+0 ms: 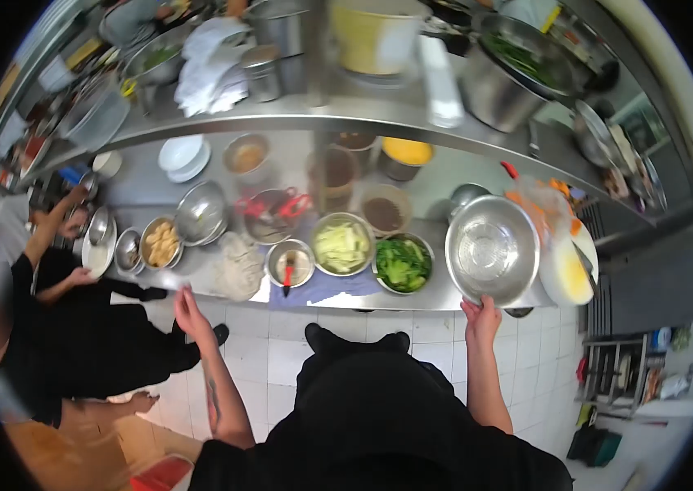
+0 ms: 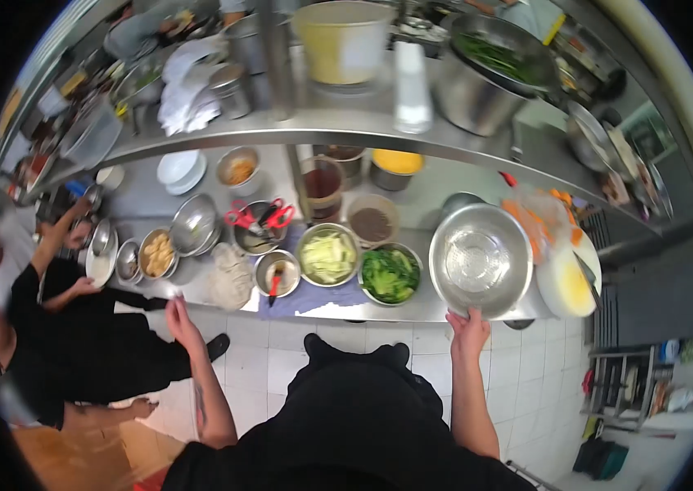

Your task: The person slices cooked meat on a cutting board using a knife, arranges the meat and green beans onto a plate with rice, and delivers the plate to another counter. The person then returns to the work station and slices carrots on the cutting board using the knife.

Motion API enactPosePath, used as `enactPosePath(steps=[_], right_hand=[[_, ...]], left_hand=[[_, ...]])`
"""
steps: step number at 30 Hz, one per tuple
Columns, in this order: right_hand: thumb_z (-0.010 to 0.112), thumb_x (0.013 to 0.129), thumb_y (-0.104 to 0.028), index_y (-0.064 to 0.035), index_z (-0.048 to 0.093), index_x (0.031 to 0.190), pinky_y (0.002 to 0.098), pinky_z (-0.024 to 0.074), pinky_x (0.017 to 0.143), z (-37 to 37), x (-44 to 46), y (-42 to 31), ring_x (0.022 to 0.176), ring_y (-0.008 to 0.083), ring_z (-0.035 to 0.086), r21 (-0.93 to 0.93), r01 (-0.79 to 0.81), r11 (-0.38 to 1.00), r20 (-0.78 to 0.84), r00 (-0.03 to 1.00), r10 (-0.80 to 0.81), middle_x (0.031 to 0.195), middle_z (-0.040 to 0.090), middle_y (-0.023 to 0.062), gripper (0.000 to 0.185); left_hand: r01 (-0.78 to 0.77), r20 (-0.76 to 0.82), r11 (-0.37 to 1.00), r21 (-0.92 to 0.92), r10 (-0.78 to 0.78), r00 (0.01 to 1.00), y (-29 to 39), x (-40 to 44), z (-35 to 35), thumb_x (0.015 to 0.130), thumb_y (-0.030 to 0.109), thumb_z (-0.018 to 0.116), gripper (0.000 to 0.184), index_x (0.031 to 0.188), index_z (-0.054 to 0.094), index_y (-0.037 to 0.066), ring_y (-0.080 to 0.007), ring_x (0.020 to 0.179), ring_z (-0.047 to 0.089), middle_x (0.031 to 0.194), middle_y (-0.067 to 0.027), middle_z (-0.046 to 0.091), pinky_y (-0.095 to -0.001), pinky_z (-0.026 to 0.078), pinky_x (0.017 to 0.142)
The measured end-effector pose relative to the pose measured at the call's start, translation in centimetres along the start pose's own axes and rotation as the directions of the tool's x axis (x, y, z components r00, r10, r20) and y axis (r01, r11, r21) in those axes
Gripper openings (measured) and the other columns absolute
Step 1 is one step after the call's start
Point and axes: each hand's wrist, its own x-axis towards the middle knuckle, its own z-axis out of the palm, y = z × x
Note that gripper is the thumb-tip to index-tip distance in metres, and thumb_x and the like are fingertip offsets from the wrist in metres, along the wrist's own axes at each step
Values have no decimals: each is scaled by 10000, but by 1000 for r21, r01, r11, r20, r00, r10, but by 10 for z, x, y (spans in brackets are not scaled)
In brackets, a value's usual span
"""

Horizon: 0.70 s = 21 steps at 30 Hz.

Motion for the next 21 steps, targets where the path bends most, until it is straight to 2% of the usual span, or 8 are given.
enactPosePath(steps=[2, 7, 11, 13, 14, 16, 20, 21], right_hand=[[620, 977, -131, 112, 519, 1174, 431, 658, 694, -3, 38, -8, 835, 350, 742, 9, -42, 999, 15, 999, 41, 1034, 662, 252, 328], [596, 999, -150, 117, 522, 1165, 412, 648, 712, 43, 149, -45, 808, 327, 745, 40, -41, 998, 326, 945, 26, 971, 700, 233, 323], [612, 1026, -229, 116, 527, 1157, 420, 645, 703, 51, 197, -45, 809, 323, 745, 53, -94, 994, 403, 913, 65, 984, 716, 231, 379], [634, 1038, -345, 89, 501, 1218, 442, 647, 706, 33, 194, -33, 832, 325, 745, -97, -237, 967, 565, 787, 250, 1068, 690, 246, 488], [634, 1038, -345, 89, 501, 1218, 442, 647, 706, 20, 180, -32, 832, 325, 745, -94, -242, 966, 568, 784, 252, 1068, 690, 246, 488], [641, 1031, -433, 62, 403, 1378, 468, 648, 700, -6, 149, -38, 843, 322, 742, -419, -305, 855, 419, 771, 480, 1225, 616, 266, 649], [654, 1022, -426, 11, 269, 1516, 497, 643, 751, -28, 170, -25, 982, 321, 718, -316, -302, 900, 272, 879, 391, 1353, 533, 241, 763], [645, 1026, -391, -25, 224, 1554, 524, 629, 803, -25, 185, -18, 1097, 343, 670, -273, -196, 942, 301, 912, 278, 1448, 458, 239, 769]], left_hand=[[63, 48, 998, 16, -64, 997, -9, -90, -5, 1072, 119, 588, 281, 1268, 622, -79, -227, 1179, 657, 1244, -165, 686, -365, 501, 1073], [190, 139, 979, 79, -199, 970, 19, -263, 30, 1046, 97, 613, 232, 1219, 643, -54, -199, 1109, 658, 1206, -139, 698, -337, 513, 1016], [157, 200, 982, 108, -176, 964, 70, -320, 78, 1031, 67, 599, 220, 1225, 652, -23, -196, 1104, 653, 1202, -121, 701, -333, 514, 979], [118, 216, 985, 129, -144, 966, 88, -340, 90, 1031, 67, 594, 225, 1232, 652, -17, -196, 1098, 654, 1212, -117, 697, -333, 515, 976], [82, 240, 986, 146, -115, 964, 95, -347, 95, 1031, 67, 589, 230, 1238, 652, -11, -195, 1092, 656, 1222, -112, 694, -333, 516, 974], [119, 227, 983, 142, -149, 962, 100, -366, 98, 1032, 68, 583, 238, 1246, 651, -12, -195, 1081, 660, 1233, -110, 690, -332, 520, 967], [166, 287, 964, 207, -222, 932, 109, -390, 104, 1040, 77, 571, 256, 1266, 646, -15, -198, 1044, 676, 1251, -115, 683, -331, 533, 946], [161, 304, 964, 213, -222, 926, 111, -391, 109, 1040, 77, 571, 256, 1266, 646, -15, -197, 1044, 676, 1251, -115, 683, -331, 533, 946]])
